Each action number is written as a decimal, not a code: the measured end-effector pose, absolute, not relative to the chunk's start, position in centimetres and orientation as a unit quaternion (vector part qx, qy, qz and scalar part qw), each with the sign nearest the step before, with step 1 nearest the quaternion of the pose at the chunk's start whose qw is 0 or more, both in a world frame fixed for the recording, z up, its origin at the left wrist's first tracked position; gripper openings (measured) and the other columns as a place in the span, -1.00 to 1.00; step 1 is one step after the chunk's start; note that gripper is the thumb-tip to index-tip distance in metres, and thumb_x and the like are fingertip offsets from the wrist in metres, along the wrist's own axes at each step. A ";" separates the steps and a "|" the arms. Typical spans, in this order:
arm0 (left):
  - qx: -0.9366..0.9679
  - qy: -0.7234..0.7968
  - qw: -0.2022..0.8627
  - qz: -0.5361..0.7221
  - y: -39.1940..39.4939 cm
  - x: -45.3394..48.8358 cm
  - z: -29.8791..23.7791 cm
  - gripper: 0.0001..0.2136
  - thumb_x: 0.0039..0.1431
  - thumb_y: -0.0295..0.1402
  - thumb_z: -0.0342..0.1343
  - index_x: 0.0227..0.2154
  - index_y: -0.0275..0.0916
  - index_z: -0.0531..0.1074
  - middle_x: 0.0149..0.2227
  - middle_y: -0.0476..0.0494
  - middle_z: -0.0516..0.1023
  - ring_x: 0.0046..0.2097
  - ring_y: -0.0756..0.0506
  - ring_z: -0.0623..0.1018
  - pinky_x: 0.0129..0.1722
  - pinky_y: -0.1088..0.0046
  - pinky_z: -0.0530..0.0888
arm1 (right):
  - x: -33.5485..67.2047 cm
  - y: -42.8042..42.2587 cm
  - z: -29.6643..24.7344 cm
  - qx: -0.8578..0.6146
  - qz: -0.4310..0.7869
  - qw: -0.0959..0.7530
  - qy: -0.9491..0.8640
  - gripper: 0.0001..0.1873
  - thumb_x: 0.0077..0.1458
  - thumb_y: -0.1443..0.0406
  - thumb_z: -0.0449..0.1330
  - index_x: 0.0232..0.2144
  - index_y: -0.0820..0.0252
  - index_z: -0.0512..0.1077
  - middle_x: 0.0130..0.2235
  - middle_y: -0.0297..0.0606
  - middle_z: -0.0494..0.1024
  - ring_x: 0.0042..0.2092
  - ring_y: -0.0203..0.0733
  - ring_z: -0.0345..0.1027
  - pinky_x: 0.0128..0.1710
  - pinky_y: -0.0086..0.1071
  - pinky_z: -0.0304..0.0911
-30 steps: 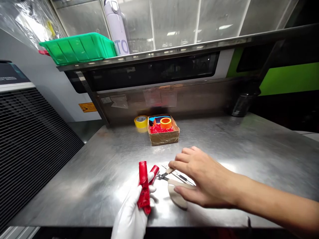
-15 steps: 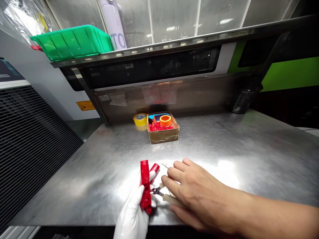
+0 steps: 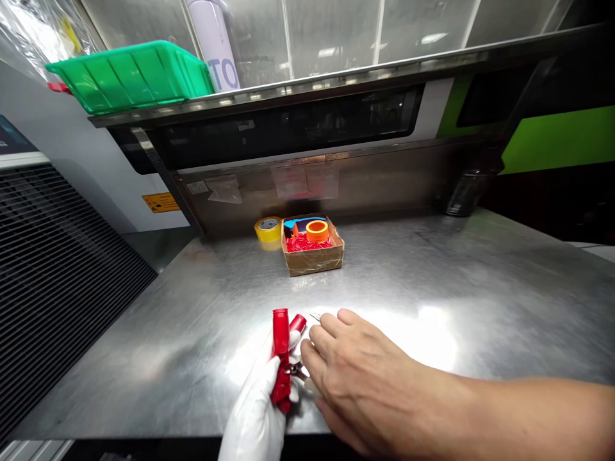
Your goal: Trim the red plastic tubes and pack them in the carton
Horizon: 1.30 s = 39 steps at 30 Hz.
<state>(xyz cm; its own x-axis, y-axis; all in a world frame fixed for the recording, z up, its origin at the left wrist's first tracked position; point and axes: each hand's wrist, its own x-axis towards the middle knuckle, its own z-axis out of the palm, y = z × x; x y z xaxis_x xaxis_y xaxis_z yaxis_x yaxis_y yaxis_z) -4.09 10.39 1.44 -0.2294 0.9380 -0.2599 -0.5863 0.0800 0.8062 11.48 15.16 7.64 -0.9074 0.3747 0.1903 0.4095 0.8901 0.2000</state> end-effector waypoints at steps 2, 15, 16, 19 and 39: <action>0.185 0.429 0.599 0.650 10.3 -4.2 1.2 -0.73 0.06 -0.36 0.22 -0.14 -0.12 0.58 -0.04 -0.09 0.59 -0.01 -0.17 0.52 -0.18 0.49 0.54 | 11.3 15.0 7.5 -0.212 -0.117 0.076 -0.967 -0.79 0.07 0.21 0.05 -0.35 0.25 0.35 -0.39 -0.16 0.30 -0.37 -0.07 0.07 -0.42 -0.19 -0.05; 0.187 0.394 0.647 0.626 10.2 -5.1 0.0 -0.73 0.16 -0.39 0.13 -0.08 -0.13 0.55 -0.06 -0.19 0.59 0.05 -0.23 0.48 -0.17 0.40 0.55 | 11.4 15.9 5.9 -0.171 -0.110 0.084 -0.976 -0.79 0.14 0.27 0.00 -0.32 0.29 0.38 -0.37 -0.12 0.37 -0.37 -0.08 0.16 -0.39 -0.20 0.01; 0.189 0.391 0.649 0.624 10.3 -5.2 -0.2 -0.74 0.17 -0.38 0.13 -0.08 -0.12 0.55 -0.06 -0.18 0.59 0.06 -0.23 0.47 -0.16 0.39 0.54 | 11.3 16.0 5.8 -0.166 -0.109 0.085 -0.976 -0.79 0.15 0.28 0.00 -0.31 0.29 0.38 -0.36 -0.12 0.38 -0.37 -0.08 0.17 -0.39 -0.20 0.01; 0.206 0.381 0.653 0.621 10.4 -5.4 -0.6 -0.73 0.20 -0.38 0.09 -0.06 -0.12 0.53 -0.04 -0.16 0.57 0.08 -0.20 0.45 -0.04 0.36 0.48 | 11.2 16.3 5.6 -0.160 -0.105 0.076 -0.979 -0.82 0.13 0.33 0.00 -0.31 0.28 0.38 -0.38 -0.13 0.40 -0.40 -0.10 0.20 -0.44 -0.23 -0.01; 0.272 0.457 0.610 0.587 10.2 -5.4 0.2 -0.64 0.26 -0.25 0.00 0.08 -0.18 0.41 -0.29 -0.12 0.48 -0.31 -0.03 0.38 -0.33 0.50 0.37 | 15.4 18.9 7.4 -0.388 0.032 0.090 -0.917 -0.71 0.22 0.14 0.02 -0.23 0.22 0.40 -0.31 -0.19 0.42 -0.30 -0.08 0.27 -0.30 -0.24 0.07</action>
